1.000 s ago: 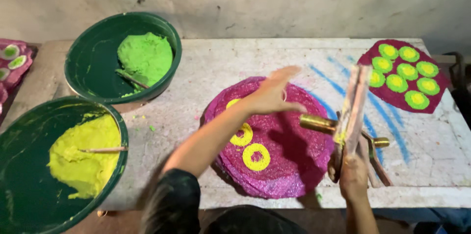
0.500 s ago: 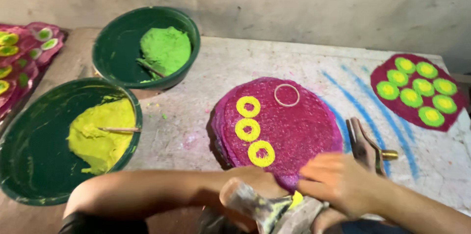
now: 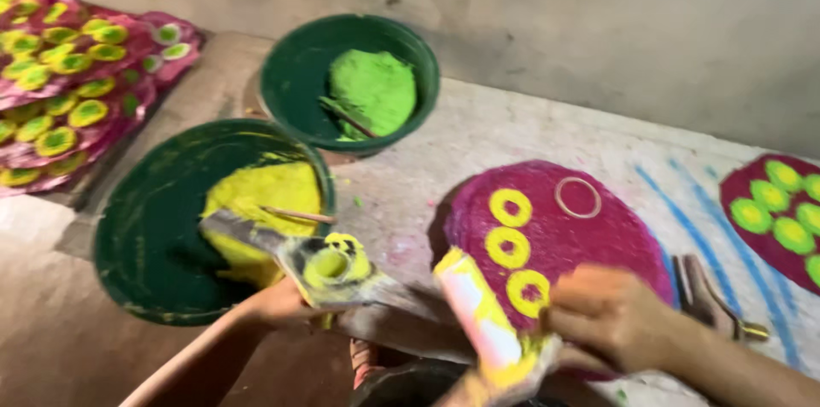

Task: The person scoops yellow dough from a green bowl and uses a manual press to form ring shapes onto a purple tray. They then scoop green dough and press it into the center of the yellow rings to create a two-toned pattern.

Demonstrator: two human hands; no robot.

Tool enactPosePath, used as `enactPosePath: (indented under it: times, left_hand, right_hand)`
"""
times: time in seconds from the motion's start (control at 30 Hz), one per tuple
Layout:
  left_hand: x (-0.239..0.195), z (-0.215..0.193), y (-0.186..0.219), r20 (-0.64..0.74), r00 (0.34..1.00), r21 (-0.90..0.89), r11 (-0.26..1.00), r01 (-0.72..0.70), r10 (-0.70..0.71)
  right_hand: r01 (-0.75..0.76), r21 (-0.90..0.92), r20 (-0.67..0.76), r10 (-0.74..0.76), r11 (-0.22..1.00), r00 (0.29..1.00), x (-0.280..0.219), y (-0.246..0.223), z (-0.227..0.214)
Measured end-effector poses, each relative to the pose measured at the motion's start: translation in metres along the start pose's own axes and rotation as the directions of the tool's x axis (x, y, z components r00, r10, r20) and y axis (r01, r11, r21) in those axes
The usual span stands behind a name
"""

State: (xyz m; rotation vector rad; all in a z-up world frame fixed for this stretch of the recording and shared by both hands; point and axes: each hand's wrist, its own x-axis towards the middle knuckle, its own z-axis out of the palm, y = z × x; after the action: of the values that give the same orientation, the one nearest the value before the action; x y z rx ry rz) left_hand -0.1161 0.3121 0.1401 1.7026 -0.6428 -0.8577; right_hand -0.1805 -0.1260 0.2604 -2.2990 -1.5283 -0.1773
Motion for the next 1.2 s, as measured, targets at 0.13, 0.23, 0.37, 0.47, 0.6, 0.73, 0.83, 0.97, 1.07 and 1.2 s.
enactPosePath:
  times: [0.13,0.23,0.37,0.47,0.6,0.73,0.83,0.97,1.07,1.2]
  left_hand:
    - [-0.034,-0.024,-0.033,0.135,0.961,-0.728,0.634,0.261,-0.241]
    - [-0.024,-0.01,-0.045,0.08,0.945,-0.757,0.597,0.264,-0.316]
    - [-0.027,-0.024,-0.047,-0.143,0.981,-0.556,0.831,0.032,-0.133]
    - [-0.05,-0.047,-0.05,-0.27,0.933,-0.51,0.857,0.07,-0.237]
    - [-0.072,-0.071,-0.059,-0.289,0.943,-0.492,0.871,0.001,-0.164]
    - [-0.086,-0.088,-0.064,-0.281,0.955,-0.485,0.873,-0.056,-0.095]
    - [-0.092,-0.101,-0.064,-0.288,0.95,-0.499,0.865,-0.039,-0.124]
    - [-0.093,-0.105,-0.063,-0.324,0.942,-0.476,0.875,-0.085,-0.085]
    - [-0.093,-0.107,-0.064,-0.316,0.948,-0.452,0.884,-0.12,-0.033]
    - [-0.087,-0.113,-0.057,-0.326,0.942,-0.487,0.868,-0.099,-0.075]
  right_hand:
    - [0.132,-0.495,-0.132,-0.224,0.859,0.966,0.075,0.046,0.017]
    - [0.121,-0.601,-0.154,-0.263,0.79,0.952,0.139,0.065,0.033]
    - [-0.06,-0.429,-0.297,-0.078,0.901,0.952,0.203,0.057,0.062]
    - [-0.089,-0.31,-0.422,-0.053,0.947,0.905,0.222,0.035,0.081]
    - [-0.021,-0.237,-0.401,-0.078,0.971,0.913,0.241,0.02,0.092]
    - [0.002,-0.257,-0.356,-0.097,0.966,0.93,0.27,0.02,0.105]
    - [-0.01,-0.193,-0.382,-0.065,0.981,0.922,0.286,0.022,0.11]
    - [-0.008,-0.189,-0.312,-0.053,0.982,0.949,0.294,0.017,0.111]
    - [0.013,-0.292,-0.28,-0.099,0.956,0.955,0.298,0.018,0.112]
    - [0.006,-0.295,-0.285,-0.094,0.956,0.954,0.296,0.02,0.109]
